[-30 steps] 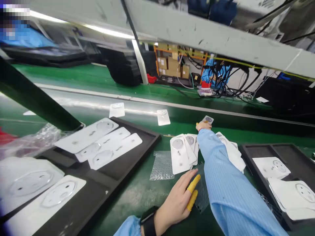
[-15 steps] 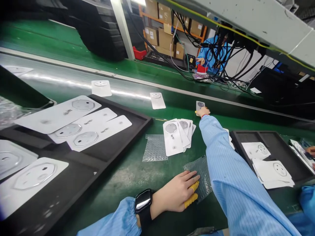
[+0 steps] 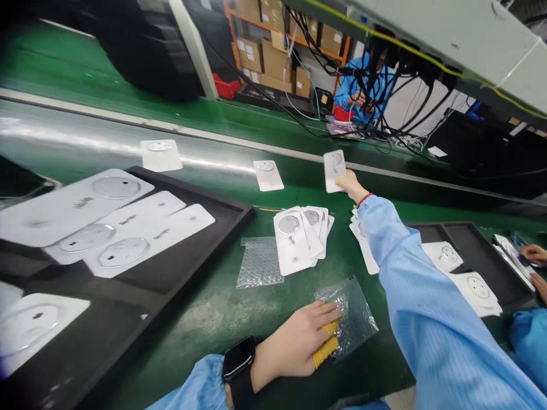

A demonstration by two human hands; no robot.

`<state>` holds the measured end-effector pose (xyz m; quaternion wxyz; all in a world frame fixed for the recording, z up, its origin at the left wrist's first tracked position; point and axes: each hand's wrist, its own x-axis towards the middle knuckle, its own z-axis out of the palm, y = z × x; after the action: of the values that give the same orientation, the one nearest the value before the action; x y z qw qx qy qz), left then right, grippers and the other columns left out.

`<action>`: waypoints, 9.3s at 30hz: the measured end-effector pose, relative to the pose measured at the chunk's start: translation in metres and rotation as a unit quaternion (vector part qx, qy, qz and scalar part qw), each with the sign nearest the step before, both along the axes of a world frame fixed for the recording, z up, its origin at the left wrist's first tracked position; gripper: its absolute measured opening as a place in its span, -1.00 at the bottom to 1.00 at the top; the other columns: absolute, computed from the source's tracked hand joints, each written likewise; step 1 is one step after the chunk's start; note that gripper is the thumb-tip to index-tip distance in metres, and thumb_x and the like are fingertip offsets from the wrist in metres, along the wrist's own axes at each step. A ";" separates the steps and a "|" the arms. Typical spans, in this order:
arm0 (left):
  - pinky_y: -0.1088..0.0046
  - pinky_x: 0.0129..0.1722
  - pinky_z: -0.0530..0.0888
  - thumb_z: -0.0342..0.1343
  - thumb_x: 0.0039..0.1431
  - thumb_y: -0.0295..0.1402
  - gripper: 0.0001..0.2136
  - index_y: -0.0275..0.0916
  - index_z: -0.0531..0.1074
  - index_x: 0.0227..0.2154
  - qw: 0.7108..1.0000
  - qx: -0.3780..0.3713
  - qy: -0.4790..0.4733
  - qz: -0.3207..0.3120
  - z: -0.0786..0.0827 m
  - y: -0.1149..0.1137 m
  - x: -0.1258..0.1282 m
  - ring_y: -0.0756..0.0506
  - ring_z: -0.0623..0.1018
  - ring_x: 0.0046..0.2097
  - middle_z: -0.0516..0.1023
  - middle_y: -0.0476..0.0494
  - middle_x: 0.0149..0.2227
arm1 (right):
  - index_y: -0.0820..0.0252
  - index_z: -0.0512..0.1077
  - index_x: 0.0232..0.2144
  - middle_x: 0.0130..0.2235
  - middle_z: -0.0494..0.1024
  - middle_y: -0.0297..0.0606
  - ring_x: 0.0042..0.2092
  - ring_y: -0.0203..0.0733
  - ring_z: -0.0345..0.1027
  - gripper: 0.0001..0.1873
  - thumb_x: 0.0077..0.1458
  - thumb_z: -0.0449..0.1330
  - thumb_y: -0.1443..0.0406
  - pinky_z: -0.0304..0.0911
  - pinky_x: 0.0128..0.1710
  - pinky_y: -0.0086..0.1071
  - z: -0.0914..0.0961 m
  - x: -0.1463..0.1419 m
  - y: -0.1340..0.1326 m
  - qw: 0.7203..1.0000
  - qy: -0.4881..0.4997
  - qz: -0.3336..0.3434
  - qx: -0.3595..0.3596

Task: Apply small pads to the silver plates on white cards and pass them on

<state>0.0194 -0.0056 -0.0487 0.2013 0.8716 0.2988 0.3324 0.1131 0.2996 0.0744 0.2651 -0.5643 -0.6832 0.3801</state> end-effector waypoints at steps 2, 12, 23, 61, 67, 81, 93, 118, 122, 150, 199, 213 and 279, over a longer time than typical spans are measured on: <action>0.14 0.13 0.41 -0.05 0.31 -0.35 -0.75 -0.28 0.48 -0.10 0.996 -0.056 -0.054 0.042 0.003 0.004 -0.004 -0.23 0.47 0.14 0.51 -0.31 0.09 | 0.33 0.26 0.06 -0.04 0.49 -0.12 -0.11 -0.18 0.45 -0.63 0.21 0.16 0.37 0.43 -0.11 -0.24 0.006 0.006 -0.037 0.998 0.048 0.021 -0.027; -0.03 0.12 0.39 0.29 0.04 -0.16 -0.15 -0.28 -0.03 0.29 0.758 -0.387 -0.477 0.220 0.033 0.025 -0.022 -0.38 0.37 0.20 0.29 -0.49 0.23 | 0.06 0.33 0.05 -0.06 0.46 -0.14 -0.06 -0.05 0.40 -0.58 0.17 0.21 0.12 0.43 -0.07 -0.09 -0.076 0.078 -0.274 0.984 -0.028 0.140 0.103; 0.21 -0.26 0.53 0.25 -0.01 -0.16 -0.71 -0.32 0.63 -0.41 0.830 -0.441 -0.263 0.219 0.040 0.033 -0.043 -0.30 0.61 -0.28 0.64 -0.20 -0.44 | 0.08 0.48 -0.17 0.01 0.40 -0.18 -0.01 -0.12 0.29 -0.66 0.13 0.07 0.54 0.37 -0.04 -0.15 -0.087 0.111 -0.264 0.925 -0.125 0.198 0.301; 0.50 -0.58 0.04 -0.04 0.11 -0.13 -0.61 -0.18 0.05 -0.72 0.842 -0.474 -0.193 0.168 0.025 0.007 -0.014 0.06 0.02 -0.55 0.01 0.08 -0.64 | 0.36 0.34 -0.24 -0.20 0.47 0.01 -0.22 -0.13 0.41 -0.81 0.18 -0.05 0.51 0.46 -0.32 -0.29 -0.080 0.069 -0.276 0.891 -0.079 0.274 0.352; 0.50 -0.56 0.06 -0.05 0.15 -0.15 -0.60 -0.19 0.06 -0.71 0.873 -0.431 -0.170 0.153 0.020 0.007 -0.017 0.04 0.05 -0.54 0.03 0.07 -0.63 | 0.23 0.36 -0.22 -0.26 0.48 -0.18 -0.24 -0.26 0.40 -0.89 0.19 0.09 0.45 0.41 -0.27 -0.40 -0.089 0.069 -0.272 0.947 0.089 0.223 0.211; 0.32 -0.25 0.49 0.08 0.09 -0.46 -0.82 -0.31 0.55 -0.27 0.916 -0.372 -0.120 0.090 0.015 0.004 -0.023 -0.17 0.61 -0.28 0.65 -0.25 -0.25 | 0.34 0.32 -0.20 -0.20 0.44 -0.02 -0.16 -0.14 0.38 -0.83 0.16 0.00 0.53 0.43 -0.30 -0.33 -0.088 0.081 -0.274 0.893 -0.048 0.284 0.346; 0.31 -0.13 0.53 0.11 0.14 -0.39 -0.83 -0.28 0.58 -0.27 0.910 -0.393 -0.108 0.078 0.032 0.011 -0.023 -0.19 0.65 -0.18 0.67 -0.23 -0.21 | 0.23 0.31 -0.17 -0.21 0.43 -0.19 -0.23 -0.35 0.40 -0.90 0.28 0.02 0.37 0.41 -0.24 -0.47 -0.102 0.085 -0.274 0.967 0.146 0.185 0.095; 0.41 -0.39 0.56 0.13 0.16 -0.24 -0.38 -0.08 0.11 0.28 0.824 -0.477 -0.265 0.153 0.050 -0.022 -0.029 -0.16 0.56 -0.26 0.55 -0.21 -0.09 | 0.22 0.41 -0.32 -0.25 0.51 -0.19 -0.24 -0.20 0.31 -0.72 0.23 -0.08 0.46 0.30 -0.21 -0.24 -0.059 0.065 -0.275 0.824 -0.096 0.219 0.513; 0.38 -0.37 0.56 0.16 0.13 -0.26 -0.40 -0.10 0.19 0.24 0.816 -0.483 -0.271 0.163 0.049 -0.024 -0.027 -0.20 0.58 -0.21 0.56 -0.21 -0.12 | 0.16 0.45 -0.32 -0.19 0.51 -0.20 -0.18 -0.17 0.32 -0.73 0.16 -0.03 0.48 0.31 -0.12 -0.19 -0.062 0.072 -0.278 0.822 -0.116 0.229 0.508; 0.56 -0.59 0.46 0.23 0.12 -0.19 -0.51 -0.14 0.23 0.08 0.716 -0.584 -0.373 0.084 0.063 -0.010 -0.020 -0.02 0.51 -0.50 0.54 0.00 -0.45 | 0.49 0.39 -0.09 -0.13 0.52 0.13 0.02 -0.04 0.40 -0.71 0.23 -0.02 0.42 0.47 -0.05 -0.15 -0.055 0.074 -0.284 0.882 0.047 0.288 0.370; 0.65 -0.56 0.50 0.37 -0.08 -0.30 -0.75 -0.31 0.48 -0.38 0.713 -0.565 -0.368 0.190 0.065 0.003 -0.031 0.05 0.53 -0.53 0.61 -0.04 -0.49 | 0.22 0.56 -0.36 -0.37 0.55 -0.26 -0.35 -0.33 0.44 -0.84 0.05 0.33 0.22 0.43 -0.36 -0.53 -0.079 0.065 -0.293 0.951 0.294 0.026 -0.091; 0.52 -0.55 0.49 0.27 0.05 -0.29 -0.54 -0.25 0.38 0.02 0.800 -0.439 -0.291 0.289 0.059 0.004 -0.037 -0.04 0.52 -0.54 0.59 -0.04 -0.47 | 0.18 0.46 -0.03 0.02 0.48 -0.05 0.09 0.01 0.35 -0.68 0.20 0.20 0.18 0.34 0.08 0.03 -0.087 0.088 -0.294 0.982 -0.020 0.103 0.157; 0.48 -0.55 0.40 0.14 0.07 -0.31 -0.80 -0.32 0.50 -0.29 0.870 -0.374 -0.218 0.237 0.057 -0.015 -0.031 -0.07 0.49 -0.53 0.49 -0.02 -0.61 | 0.33 0.37 -0.18 -0.17 0.49 -0.06 -0.11 -0.18 0.38 -0.89 0.23 0.09 0.44 0.37 -0.02 -0.16 -0.051 0.049 -0.272 0.851 -0.021 0.197 0.487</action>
<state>-0.0119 -0.0209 0.0087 0.4869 0.5398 0.5470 0.4151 0.1624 0.0278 0.0235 0.4112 -0.2243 -0.8830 0.0306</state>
